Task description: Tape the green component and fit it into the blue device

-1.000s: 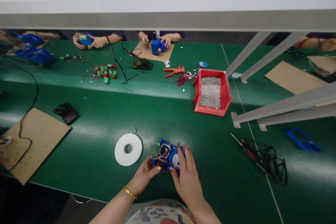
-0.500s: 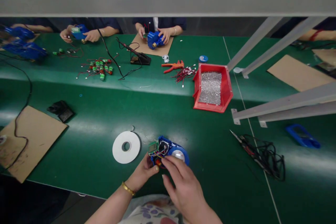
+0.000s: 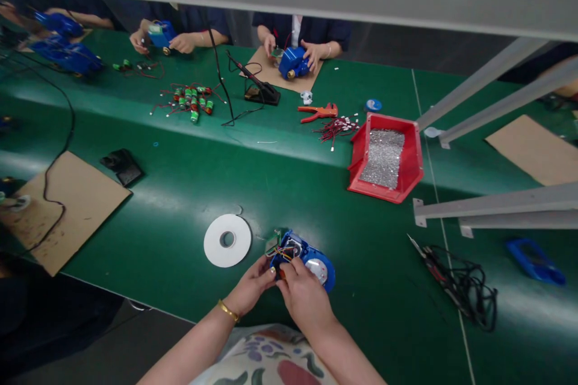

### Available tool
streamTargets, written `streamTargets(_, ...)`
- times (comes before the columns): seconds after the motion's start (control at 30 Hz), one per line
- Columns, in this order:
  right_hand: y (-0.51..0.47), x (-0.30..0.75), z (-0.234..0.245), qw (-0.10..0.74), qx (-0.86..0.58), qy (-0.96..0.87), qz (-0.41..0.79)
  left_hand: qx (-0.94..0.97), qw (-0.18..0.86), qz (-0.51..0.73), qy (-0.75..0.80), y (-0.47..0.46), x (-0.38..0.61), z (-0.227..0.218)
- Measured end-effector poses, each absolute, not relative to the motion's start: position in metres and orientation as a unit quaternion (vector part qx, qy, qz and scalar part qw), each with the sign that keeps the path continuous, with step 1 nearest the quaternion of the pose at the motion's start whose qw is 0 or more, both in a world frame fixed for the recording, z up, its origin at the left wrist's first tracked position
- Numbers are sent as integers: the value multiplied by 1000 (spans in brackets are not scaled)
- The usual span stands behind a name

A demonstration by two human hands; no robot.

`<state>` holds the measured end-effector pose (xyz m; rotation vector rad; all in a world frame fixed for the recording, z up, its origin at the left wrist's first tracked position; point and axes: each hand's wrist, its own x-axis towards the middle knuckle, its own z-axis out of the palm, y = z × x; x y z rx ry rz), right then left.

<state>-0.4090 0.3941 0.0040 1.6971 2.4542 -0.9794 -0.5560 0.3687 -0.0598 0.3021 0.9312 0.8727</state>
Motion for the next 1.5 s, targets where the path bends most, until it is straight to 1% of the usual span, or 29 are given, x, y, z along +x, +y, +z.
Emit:
streamTargets(0.33, 400, -413, 4, -4, 568, 748, -344, 105, 789, 410, 445, 371, -555, -56)
streamTargets(0.53, 408, -413, 8, -7, 553, 742, -379, 109, 783, 411, 455, 372, -553, -51)
streamTargets(0.63, 409, -415, 10, -18, 549, 737, -394, 146, 776, 406, 460, 375, -552, -49)
streamTargets(0.73, 407, -415, 9, -28, 552, 732, -399, 181, 760, 403, 477, 377, -548, -49)
streamTargets(0.87, 407, -412, 7, -38, 549, 731, -403, 169, 737, 400, 518, 379, -542, -51)
streamTargets(1.1, 409, -409, 12, -52, 520, 752, -402, 169, 736, 391, 526, 381, -542, -48)
streamTargets(1.17, 407, -404, 14, -73, 501, 765, -399, 180, 732, 389, 530, 379, -544, -49)
streamTargets(1.23, 406, -393, 12, -130, 502, 764, -383, 193, 731, 377, 534, 377, -545, -54)
streamTargets(1.33, 411, -371, -1, -212, 566, 723, -334, 198, 733, 356, 545, 375, -544, -68)
streamTargets(1.4, 415, -358, -16, -218, 608, 697, -312, 187, 723, 368, 554, 375, -542, -77)
streamTargets(1.5, 417, -347, -41, -197, 627, 682, -320, 188, 708, 393, 556, 374, -538, -86)
